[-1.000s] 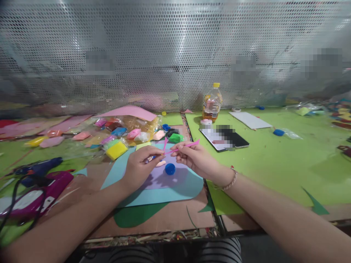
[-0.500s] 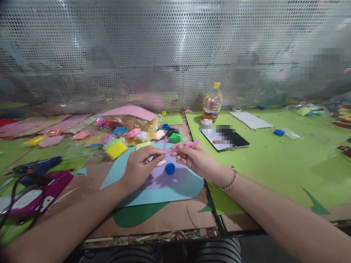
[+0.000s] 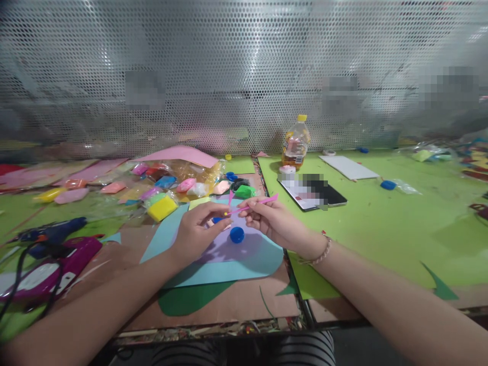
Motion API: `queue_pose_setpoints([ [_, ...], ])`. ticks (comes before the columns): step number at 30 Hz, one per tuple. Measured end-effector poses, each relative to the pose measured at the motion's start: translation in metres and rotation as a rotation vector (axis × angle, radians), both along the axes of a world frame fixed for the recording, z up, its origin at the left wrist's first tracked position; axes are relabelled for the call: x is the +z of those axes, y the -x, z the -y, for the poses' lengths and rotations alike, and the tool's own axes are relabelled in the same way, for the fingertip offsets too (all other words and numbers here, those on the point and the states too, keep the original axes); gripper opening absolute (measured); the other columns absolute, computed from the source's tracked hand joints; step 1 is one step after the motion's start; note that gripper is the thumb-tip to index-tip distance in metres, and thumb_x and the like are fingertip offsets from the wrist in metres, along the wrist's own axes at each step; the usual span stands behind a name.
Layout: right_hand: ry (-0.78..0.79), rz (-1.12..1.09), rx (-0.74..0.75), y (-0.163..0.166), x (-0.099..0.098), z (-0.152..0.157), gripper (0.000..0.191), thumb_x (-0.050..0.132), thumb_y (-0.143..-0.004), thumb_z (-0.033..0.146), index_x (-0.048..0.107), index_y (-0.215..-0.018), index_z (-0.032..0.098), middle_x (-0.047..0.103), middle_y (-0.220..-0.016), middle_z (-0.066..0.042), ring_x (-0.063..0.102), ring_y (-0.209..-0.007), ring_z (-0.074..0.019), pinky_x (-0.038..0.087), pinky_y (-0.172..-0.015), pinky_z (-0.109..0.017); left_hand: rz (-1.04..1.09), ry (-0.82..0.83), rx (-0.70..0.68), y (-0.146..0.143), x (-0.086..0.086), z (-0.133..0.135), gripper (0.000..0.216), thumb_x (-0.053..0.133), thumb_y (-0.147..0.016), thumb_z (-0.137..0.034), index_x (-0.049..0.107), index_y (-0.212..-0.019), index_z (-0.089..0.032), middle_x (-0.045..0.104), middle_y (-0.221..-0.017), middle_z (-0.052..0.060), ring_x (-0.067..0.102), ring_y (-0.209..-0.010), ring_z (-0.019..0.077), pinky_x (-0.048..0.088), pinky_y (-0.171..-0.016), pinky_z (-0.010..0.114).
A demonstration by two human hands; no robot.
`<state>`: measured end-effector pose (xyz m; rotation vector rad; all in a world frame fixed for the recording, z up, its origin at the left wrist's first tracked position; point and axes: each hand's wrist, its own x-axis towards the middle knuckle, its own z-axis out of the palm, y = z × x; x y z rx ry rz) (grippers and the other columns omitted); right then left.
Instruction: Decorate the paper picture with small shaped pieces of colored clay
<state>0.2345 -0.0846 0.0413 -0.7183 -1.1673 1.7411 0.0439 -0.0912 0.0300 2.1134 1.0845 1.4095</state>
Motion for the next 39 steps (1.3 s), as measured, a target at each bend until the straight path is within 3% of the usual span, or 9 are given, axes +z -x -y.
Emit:
queue_pose_setpoints([
  [4,-0.118,0.074,-0.079,-0.011,0.002,-0.009,0.015,0.067,-0.077,0.032,0.068,-0.079,0.016,0.063,-0.072,-0.003,0.056,-0.063,-0.0089,0.047,-0.059,-0.019,0.065,0.045,-0.046,0.001,-0.004,-0.004,0.033,0.065,-0.072,-0.026,0.059,-0.104,-0.019,0.068,-0.095,0.006,0.065,-0.085,0.0157,0.056,-0.078,0.030],
  [6,-0.238,0.179,-0.135,-0.021,0.001,-0.018,0.016,0.067,-0.077,0.032,0.069,-0.078,0.016,0.062,-0.069,-0.003,0.053,-0.060,-0.0093,0.044,-0.055,-0.020,0.086,0.067,-0.062,0.003,-0.005,-0.005,0.034,0.061,-0.076,-0.029,0.057,-0.109,-0.020,0.067,-0.099,0.007,0.064,-0.088,0.0164,0.057,-0.074,0.029],
  [9,-0.293,0.297,-0.174,-0.034,-0.004,-0.032,0.018,0.066,-0.077,0.034,0.069,-0.078,0.016,0.062,-0.072,-0.004,0.052,-0.061,-0.0108,0.043,-0.056,-0.024,0.094,0.113,-0.065,0.006,-0.005,-0.004,0.033,0.055,-0.081,-0.031,0.056,-0.112,-0.021,0.066,-0.101,0.008,0.064,-0.090,0.0171,0.057,-0.059,0.023],
  [17,-0.215,0.365,-0.140,-0.044,-0.022,-0.051,0.015,0.067,-0.072,0.029,0.069,-0.074,0.014,0.063,-0.073,-0.005,0.052,-0.060,-0.0098,0.041,-0.055,-0.022,0.070,0.083,-0.049,0.006,-0.001,-0.002,0.025,0.052,-0.083,-0.027,0.059,-0.104,-0.018,0.066,-0.095,0.006,0.063,-0.086,0.0146,0.057,-0.064,0.022],
  [24,-0.167,0.368,-0.138,-0.041,-0.020,-0.051,0.010,0.068,-0.068,0.024,0.068,-0.069,0.014,0.063,-0.071,-0.004,0.050,-0.058,-0.0091,0.041,-0.055,-0.021,0.035,0.074,-0.068,0.006,-0.002,-0.002,0.021,0.051,-0.083,-0.026,0.061,-0.099,-0.019,0.065,-0.092,0.006,0.063,-0.083,0.0149,0.055,-0.056,0.020],
  [32,-0.192,0.443,-0.111,-0.043,-0.024,-0.053,0.008,0.061,-0.067,0.018,0.066,-0.071,0.014,0.059,-0.067,-0.003,0.049,-0.058,-0.0100,0.038,-0.052,-0.021,-0.036,-0.013,-0.063,0.006,-0.001,-0.003,0.016,0.050,-0.083,-0.023,0.062,-0.092,-0.018,0.065,-0.088,0.005,0.062,-0.082,0.0134,0.054,-0.073,0.026],
  [39,-0.220,0.489,-0.104,-0.043,-0.024,-0.053,0.010,0.056,-0.069,0.017,0.065,-0.072,0.014,0.057,-0.065,-0.002,0.049,-0.059,-0.0099,0.037,-0.052,-0.021,-0.057,-0.012,-0.054,0.007,-0.001,-0.002,0.017,0.050,-0.083,-0.023,0.062,-0.095,-0.018,0.066,-0.089,0.005,0.062,-0.080,0.0130,0.054,-0.069,0.025],
])
